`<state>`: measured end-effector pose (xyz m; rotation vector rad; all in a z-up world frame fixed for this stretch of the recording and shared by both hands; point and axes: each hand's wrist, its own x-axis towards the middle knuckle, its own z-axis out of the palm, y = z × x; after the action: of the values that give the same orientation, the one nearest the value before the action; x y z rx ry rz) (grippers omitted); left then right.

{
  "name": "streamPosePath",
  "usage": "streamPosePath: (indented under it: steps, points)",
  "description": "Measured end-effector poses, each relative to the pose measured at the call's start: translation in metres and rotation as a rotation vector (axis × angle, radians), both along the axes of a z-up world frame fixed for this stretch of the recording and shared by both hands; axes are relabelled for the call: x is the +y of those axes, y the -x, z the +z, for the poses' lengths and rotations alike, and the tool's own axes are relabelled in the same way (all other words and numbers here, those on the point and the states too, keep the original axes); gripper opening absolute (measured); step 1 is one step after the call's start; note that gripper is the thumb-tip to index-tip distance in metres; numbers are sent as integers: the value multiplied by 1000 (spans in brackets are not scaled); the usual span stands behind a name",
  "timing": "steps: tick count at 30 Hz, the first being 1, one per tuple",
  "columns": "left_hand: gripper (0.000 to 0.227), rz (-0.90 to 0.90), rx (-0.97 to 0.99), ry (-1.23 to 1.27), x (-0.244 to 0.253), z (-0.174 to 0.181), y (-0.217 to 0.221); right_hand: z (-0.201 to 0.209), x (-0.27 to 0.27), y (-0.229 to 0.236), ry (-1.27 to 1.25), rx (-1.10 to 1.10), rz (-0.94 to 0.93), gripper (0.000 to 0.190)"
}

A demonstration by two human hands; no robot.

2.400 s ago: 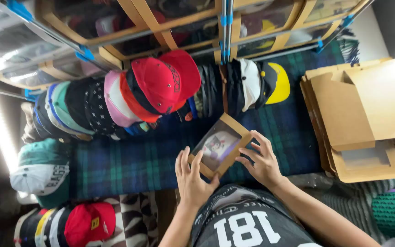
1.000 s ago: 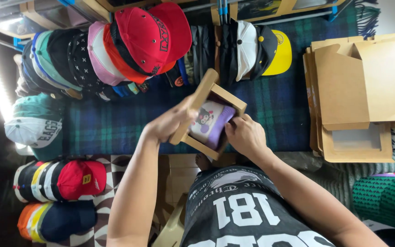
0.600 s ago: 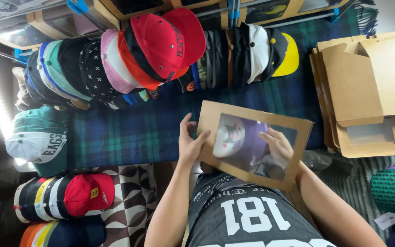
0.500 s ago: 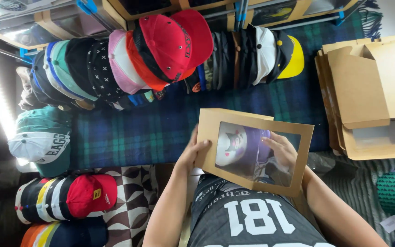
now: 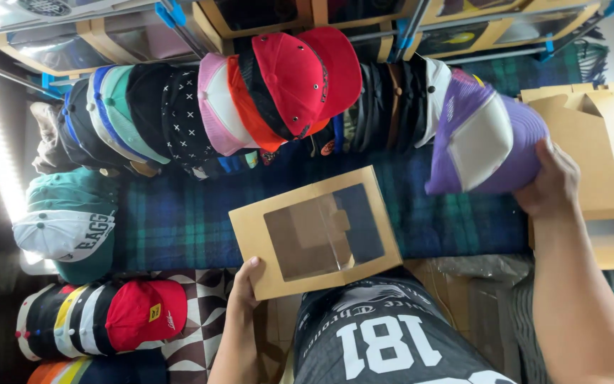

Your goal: The person takes various baseball caps from a shelf and places them one by one into cardboard display boxes, then returns each boxed hat to the shelving unit.

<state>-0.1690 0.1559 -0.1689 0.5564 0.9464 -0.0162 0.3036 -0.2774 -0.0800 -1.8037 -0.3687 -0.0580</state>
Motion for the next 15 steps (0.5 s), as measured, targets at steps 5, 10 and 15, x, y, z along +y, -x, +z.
streamPosePath:
  steps: [5,10,15]
  points:
    - [80,35,-20,34,-31,26,-1,65,137,-51,-520,663,-149,20]
    - [80,73,-51,-2,-61,67,-16,32,297,-72,-394,727,178,15]
    - [77,150,-39,15,-68,58,-4,48,332,-35,26,490,347,31]
